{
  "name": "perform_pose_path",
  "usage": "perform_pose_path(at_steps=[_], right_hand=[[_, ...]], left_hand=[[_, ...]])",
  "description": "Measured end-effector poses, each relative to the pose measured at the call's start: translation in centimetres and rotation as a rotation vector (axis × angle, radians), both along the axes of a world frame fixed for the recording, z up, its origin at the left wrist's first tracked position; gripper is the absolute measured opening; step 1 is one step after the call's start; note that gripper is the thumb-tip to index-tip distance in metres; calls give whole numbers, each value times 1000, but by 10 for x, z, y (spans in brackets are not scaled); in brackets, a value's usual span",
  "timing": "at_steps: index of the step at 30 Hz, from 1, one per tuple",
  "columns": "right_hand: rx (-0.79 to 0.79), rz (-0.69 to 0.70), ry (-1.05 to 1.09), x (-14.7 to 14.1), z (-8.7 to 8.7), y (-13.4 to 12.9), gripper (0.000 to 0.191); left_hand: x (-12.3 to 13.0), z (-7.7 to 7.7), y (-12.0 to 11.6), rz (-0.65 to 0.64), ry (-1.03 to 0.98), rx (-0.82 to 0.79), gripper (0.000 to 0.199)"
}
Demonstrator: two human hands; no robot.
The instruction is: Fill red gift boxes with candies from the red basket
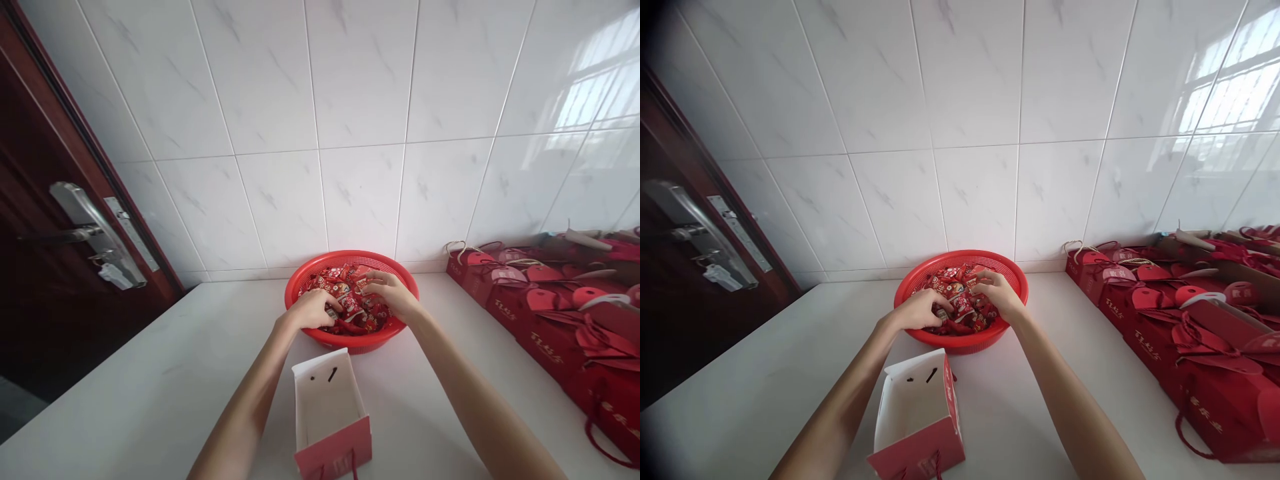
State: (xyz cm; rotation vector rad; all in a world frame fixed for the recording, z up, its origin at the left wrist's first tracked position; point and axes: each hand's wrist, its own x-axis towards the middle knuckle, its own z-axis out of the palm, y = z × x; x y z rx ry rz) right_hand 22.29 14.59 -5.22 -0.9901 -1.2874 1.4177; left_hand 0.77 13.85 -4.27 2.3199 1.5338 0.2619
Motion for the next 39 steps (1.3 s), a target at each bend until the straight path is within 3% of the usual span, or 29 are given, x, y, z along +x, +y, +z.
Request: perform_pose_path(at_steps=[8,14,19,29,33,39], right_hand=[[-6,14,1,0,-1,1,24],[-1,12,-3,0,-1,1,24],[-7,32,-4,2,0,0,27],[17,70,-22,3,-2,2,24],[58,141,-35,4,0,0,23],[70,351,-102,4,6,-6,30]], left_hand=[[0,-3,3,5,19,26,52],[0,-2,-3,26,-175,161,33],[-3,-5,-4,29,-348,262,33],[-6,-10,-1,-15,-486,253,33],[-6,-6,-3,-60,-474,245,23],[-8,-8,0,-124,-543,153,39]])
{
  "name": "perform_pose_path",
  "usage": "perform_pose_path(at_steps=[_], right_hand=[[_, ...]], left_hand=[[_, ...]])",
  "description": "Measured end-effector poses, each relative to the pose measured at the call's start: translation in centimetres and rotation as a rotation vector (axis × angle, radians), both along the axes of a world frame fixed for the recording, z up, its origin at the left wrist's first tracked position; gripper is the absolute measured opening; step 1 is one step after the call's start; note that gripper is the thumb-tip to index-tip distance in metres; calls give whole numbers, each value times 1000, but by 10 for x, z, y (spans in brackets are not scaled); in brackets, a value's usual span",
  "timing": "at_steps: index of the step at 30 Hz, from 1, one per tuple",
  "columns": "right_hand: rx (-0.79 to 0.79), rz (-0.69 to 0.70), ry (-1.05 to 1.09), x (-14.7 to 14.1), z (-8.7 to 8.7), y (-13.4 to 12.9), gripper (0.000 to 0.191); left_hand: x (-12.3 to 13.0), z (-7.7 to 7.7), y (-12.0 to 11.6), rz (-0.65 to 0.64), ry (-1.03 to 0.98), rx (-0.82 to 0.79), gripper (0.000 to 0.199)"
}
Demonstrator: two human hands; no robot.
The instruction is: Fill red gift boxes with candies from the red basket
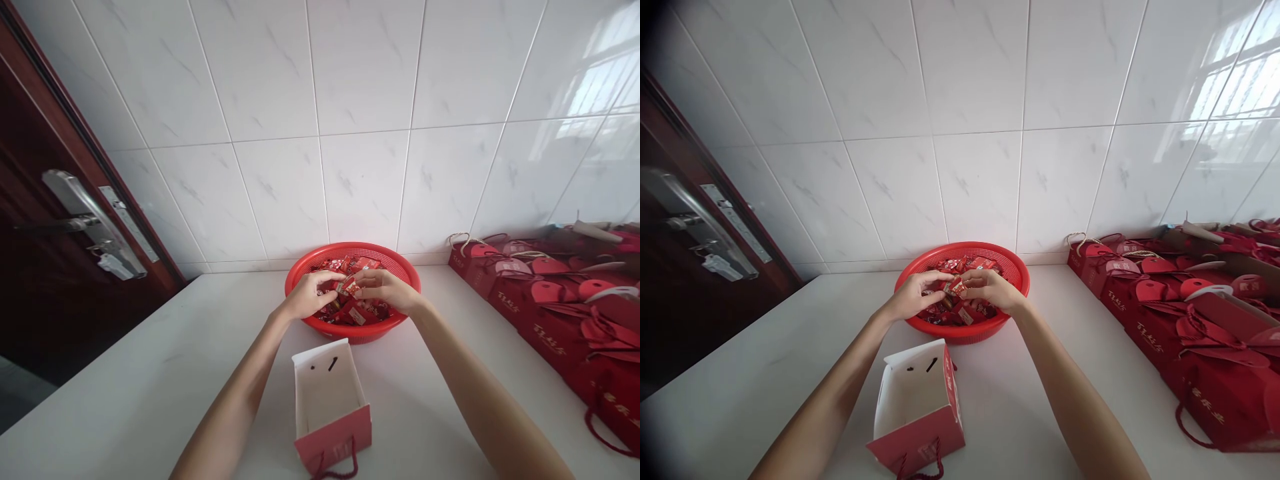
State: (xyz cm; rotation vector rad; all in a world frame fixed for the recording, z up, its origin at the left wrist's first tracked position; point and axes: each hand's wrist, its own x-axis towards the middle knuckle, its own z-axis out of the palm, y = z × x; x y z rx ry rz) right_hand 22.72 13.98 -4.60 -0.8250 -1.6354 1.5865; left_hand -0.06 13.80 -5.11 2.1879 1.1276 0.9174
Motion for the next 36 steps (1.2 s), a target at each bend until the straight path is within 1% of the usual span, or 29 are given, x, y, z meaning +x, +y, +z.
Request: perform_pose_path(at_steps=[4,6,7,9,11,13,15,17,19,21,24,26,28,31,34,36], right_hand=[[15,81,-45,0,1,-1,31],[39,77,-53,-1,0,0,28],[48,53,-50,-1,-1,0,27],[53,-46,-40,-2,-2,2,25],[53,-166,-28,-2,-4,3,24],[46,-244,-17,-2,-5,4,25],[19,-265,-2,-2,-5,5,27],[-21,-266,8,-3,-4,5,29],[-40,-269,27,-3,-4,5,31],[-35,-274,58,-4,-5,5,32],[-28,-277,108,-5,-6,6,33],[-29,-275,120,-5,-6,6,33],[-22,-265,115,-4,-6,6,33],[-10,-257,100,-4,-5,6,32],[-9,-255,103,-3,-6,7,31],[-2,-236,124,-3,-8,8,31]], left_hand=[[0,-1,-1,-43,-67,-82,55],[1,0,-2,-39,-56,-80,62],[2,1,-2,-10,-28,-65,64],[4,2,-2,119,88,-19,64],[7,3,-1,295,268,20,55],[10,3,-1,434,448,38,44],[12,3,-1,518,562,45,39],[14,3,-2,580,604,47,39],[14,3,-4,630,610,41,43],[14,3,-4,640,611,21,54],[14,4,-2,564,637,-40,70],[14,4,0,518,655,-65,71],[13,4,0,521,655,-72,63],[11,4,-1,542,608,-58,42],[9,2,0,550,520,-22,24],[7,0,2,527,429,-12,13]])
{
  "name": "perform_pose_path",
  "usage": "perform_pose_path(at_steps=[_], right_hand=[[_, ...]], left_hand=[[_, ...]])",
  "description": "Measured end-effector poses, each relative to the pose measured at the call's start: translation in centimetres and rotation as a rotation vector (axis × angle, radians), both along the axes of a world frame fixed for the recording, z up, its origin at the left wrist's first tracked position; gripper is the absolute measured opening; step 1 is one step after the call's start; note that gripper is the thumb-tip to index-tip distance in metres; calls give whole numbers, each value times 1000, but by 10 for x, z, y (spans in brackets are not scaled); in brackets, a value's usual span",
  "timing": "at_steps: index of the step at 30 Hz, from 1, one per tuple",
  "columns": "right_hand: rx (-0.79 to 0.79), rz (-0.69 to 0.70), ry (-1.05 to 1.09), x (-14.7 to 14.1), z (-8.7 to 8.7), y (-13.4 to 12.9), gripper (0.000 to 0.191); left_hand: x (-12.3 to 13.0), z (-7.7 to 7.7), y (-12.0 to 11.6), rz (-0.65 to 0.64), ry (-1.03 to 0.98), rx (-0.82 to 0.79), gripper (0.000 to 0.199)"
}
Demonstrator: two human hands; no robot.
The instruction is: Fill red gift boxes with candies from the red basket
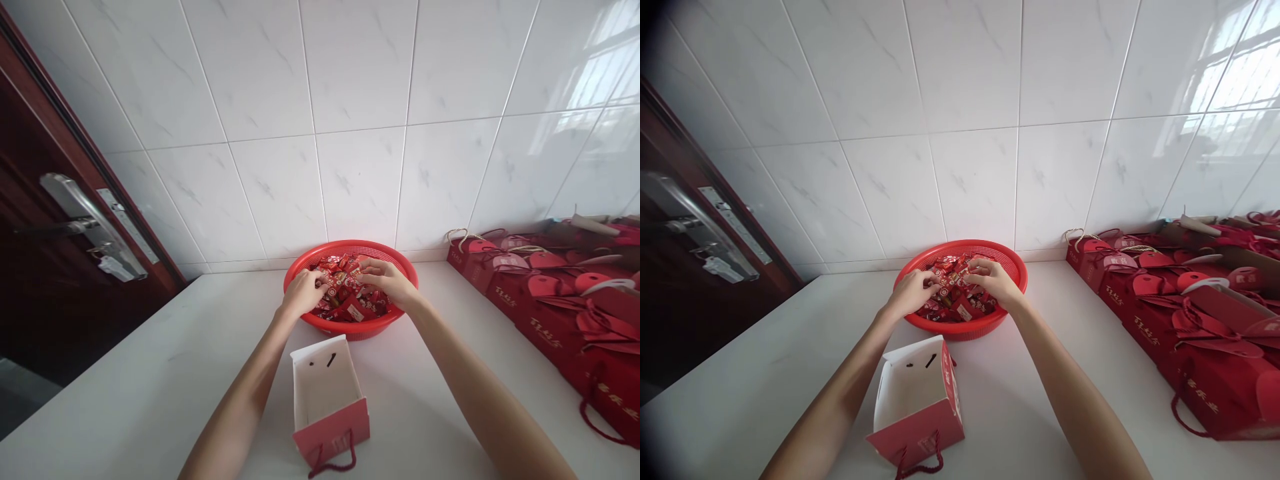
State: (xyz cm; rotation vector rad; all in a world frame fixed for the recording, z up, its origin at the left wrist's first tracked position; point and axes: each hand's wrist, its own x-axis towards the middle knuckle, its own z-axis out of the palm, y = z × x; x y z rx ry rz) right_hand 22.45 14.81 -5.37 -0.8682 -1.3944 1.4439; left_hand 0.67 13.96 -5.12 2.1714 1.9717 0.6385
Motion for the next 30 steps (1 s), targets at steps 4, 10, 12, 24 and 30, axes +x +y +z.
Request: perform_pose_path(at_steps=[4,10,12,24,30], right_hand=[[36,29,48,0,-2,1,31],[64,43,61,1,1,-2,30],[51,50,53,2,2,-4,31],[29,276,-64,4,6,-6,31],[43,176,-11,3,6,-6,32]], left_hand=[[-4,-4,5,-87,-305,47,11],[-10,-3,4,-241,-895,46,36],[-12,-1,3,-238,-985,23,44],[-17,-1,4,-341,-959,-71,51],[-17,-3,3,-290,-844,47,38]])
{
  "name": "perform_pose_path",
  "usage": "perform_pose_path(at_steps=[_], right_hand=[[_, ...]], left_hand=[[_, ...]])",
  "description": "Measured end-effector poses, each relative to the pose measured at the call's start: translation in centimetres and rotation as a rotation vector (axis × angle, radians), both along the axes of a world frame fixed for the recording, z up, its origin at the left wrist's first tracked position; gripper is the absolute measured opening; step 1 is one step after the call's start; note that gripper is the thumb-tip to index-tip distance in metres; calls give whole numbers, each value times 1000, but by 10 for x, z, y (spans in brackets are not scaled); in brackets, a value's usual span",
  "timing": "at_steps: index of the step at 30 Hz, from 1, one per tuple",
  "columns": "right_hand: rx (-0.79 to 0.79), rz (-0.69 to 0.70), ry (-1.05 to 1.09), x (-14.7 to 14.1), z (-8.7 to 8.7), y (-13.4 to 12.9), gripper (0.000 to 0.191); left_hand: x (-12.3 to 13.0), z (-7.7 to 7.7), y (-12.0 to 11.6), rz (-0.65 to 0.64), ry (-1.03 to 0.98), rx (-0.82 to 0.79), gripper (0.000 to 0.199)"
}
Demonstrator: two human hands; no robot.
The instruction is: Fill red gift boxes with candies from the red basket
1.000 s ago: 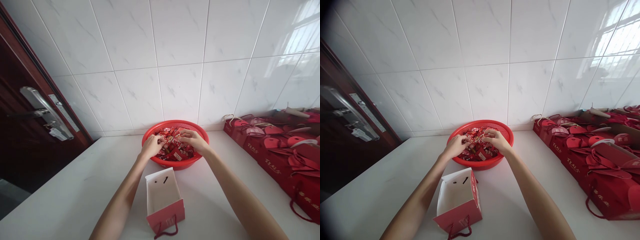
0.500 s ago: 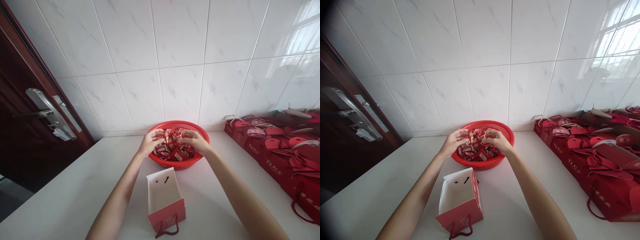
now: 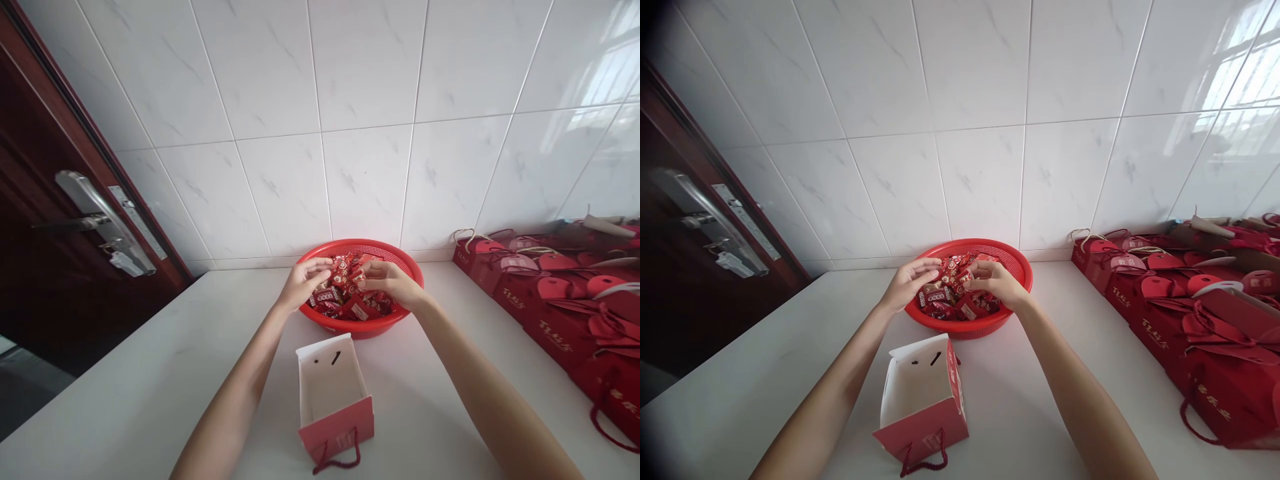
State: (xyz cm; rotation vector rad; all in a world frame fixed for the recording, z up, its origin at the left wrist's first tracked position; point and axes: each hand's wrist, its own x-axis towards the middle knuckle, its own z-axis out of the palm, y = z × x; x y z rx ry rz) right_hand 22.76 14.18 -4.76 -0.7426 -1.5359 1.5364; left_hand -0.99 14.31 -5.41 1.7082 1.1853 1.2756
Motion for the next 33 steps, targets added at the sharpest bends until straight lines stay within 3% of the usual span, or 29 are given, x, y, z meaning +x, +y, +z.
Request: perform_pose_path(at_steps=[2,7,10,14,18,23,27,33], right_hand=[[-16,-69,27,0,-1,1,33],[-46,-153,115,0,-3,3,38],[-56,-158,131,0,-3,3,40],[-52,-137,141,0,-3,3,40],[-35,-117,149,0,-4,4,39],[-13,-119,124,2,-4,3,36],[6,-141,104,3,-4,3,36],[-8,-135,109,2,-4,4,36]], left_hand=[[2,-2,0,85,127,36,29],[11,-5,-1,177,722,-7,26],[14,-2,-2,174,847,-50,32],[13,0,-3,91,733,-39,41],[6,0,-1,74,395,-7,39],[0,0,1,6,0,-80,54],[-2,0,1,53,-124,-93,60],[-3,2,2,130,-170,-80,41]])
